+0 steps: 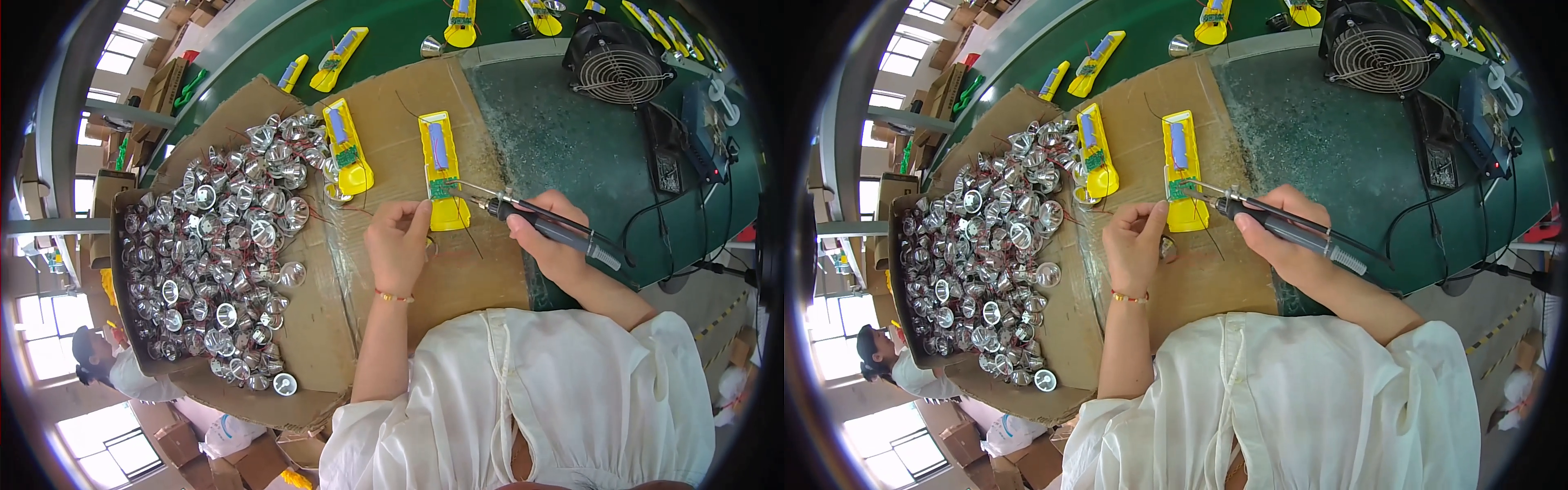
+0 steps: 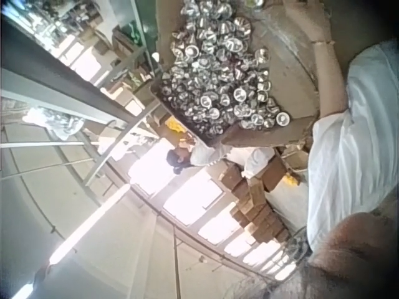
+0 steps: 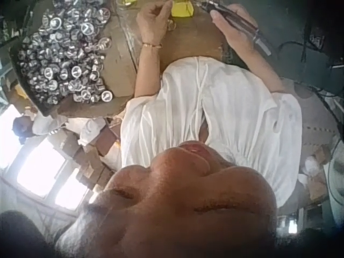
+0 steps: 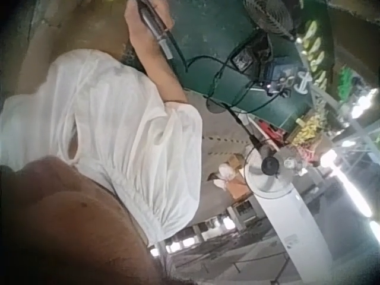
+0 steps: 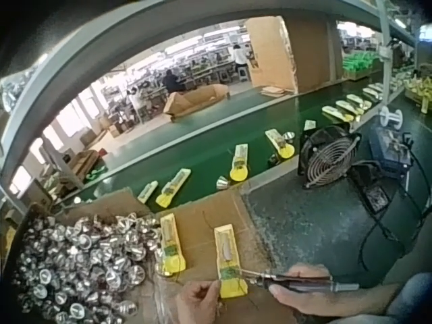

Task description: Soldering wires to circuit boards and assembling components for yellow flashlights on a production line.

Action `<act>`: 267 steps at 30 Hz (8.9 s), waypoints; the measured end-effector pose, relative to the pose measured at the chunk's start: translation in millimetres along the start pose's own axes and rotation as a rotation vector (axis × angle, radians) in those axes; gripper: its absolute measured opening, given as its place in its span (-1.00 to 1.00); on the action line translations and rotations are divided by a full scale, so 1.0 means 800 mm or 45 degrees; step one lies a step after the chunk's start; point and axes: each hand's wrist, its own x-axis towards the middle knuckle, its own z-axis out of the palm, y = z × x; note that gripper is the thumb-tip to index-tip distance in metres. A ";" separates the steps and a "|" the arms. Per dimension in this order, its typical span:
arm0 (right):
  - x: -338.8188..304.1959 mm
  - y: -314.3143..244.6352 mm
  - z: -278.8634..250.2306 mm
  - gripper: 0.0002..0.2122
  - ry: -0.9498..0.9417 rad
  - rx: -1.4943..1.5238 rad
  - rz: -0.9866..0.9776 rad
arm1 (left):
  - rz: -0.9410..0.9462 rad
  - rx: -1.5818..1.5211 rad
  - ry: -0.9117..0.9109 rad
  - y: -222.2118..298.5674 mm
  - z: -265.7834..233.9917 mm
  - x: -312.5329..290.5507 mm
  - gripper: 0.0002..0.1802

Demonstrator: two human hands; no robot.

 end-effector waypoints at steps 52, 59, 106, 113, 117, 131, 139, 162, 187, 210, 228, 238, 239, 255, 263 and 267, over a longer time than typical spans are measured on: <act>-0.009 -0.001 -0.036 -0.87 0.021 0.362 0.279 | 1.031 0.932 -0.266 0.004 -0.008 -0.047 -0.83; -0.006 -0.002 -0.029 -0.88 -0.023 0.373 0.281 | 1.106 1.037 -0.233 0.001 -0.005 -0.049 -0.86; 0.001 0.000 -0.021 -0.88 -0.186 0.049 0.151 | 0.051 -0.068 -0.206 0.010 0.003 0.000 -0.95; 0.003 -0.003 -0.018 -0.87 -0.225 0.043 0.205 | 0.062 0.061 -0.202 0.015 0.005 0.002 -0.92; -0.001 0.002 -0.014 -0.88 -0.133 0.045 0.115 | 0.106 0.116 -0.186 0.007 0.005 0.003 -0.92; -0.003 0.013 -0.048 -0.86 0.065 0.181 0.173 | 0.104 0.189 -0.177 0.003 0.004 0.008 -0.90; 0.002 0.027 -0.066 -0.88 0.160 0.248 0.177 | -0.007 0.111 -0.094 0.027 -0.005 0.011 -0.74; 0.005 0.027 -0.073 -0.90 0.228 0.346 0.340 | 0.286 -1.116 -0.729 0.147 -0.038 0.137 -0.48; 0.007 0.031 -0.066 -0.91 0.193 0.334 0.277 | 0.229 -1.989 -0.981 0.128 -0.033 0.090 -0.53; 0.012 0.029 -0.075 -0.89 0.213 0.384 0.472 | 0.225 0.213 -0.696 0.099 0.048 0.174 -0.58; 0.018 0.023 -0.078 -0.89 0.191 0.452 0.602 | 0.478 1.166 -0.027 0.121 0.128 0.385 -0.30; 0.013 0.033 -0.071 -0.91 0.225 0.278 0.466 | 0.366 1.076 -0.115 0.071 0.047 0.114 -0.43; 0.012 0.032 -0.070 -0.91 0.246 0.278 0.440 | 0.315 1.102 -0.120 0.070 0.043 0.080 -0.42; -0.010 0.019 -0.048 -0.89 0.152 0.233 0.214 | 0.010 1.401 0.657 0.033 -0.085 0.113 -0.69; -0.025 0.009 -0.057 -0.87 0.156 0.210 0.227 | 0.424 0.108 0.468 0.045 -0.091 0.059 -0.86; -0.024 -0.004 -0.050 -0.85 -0.058 0.135 0.089 | 0.077 -0.287 0.095 0.045 -0.058 -0.017 -0.91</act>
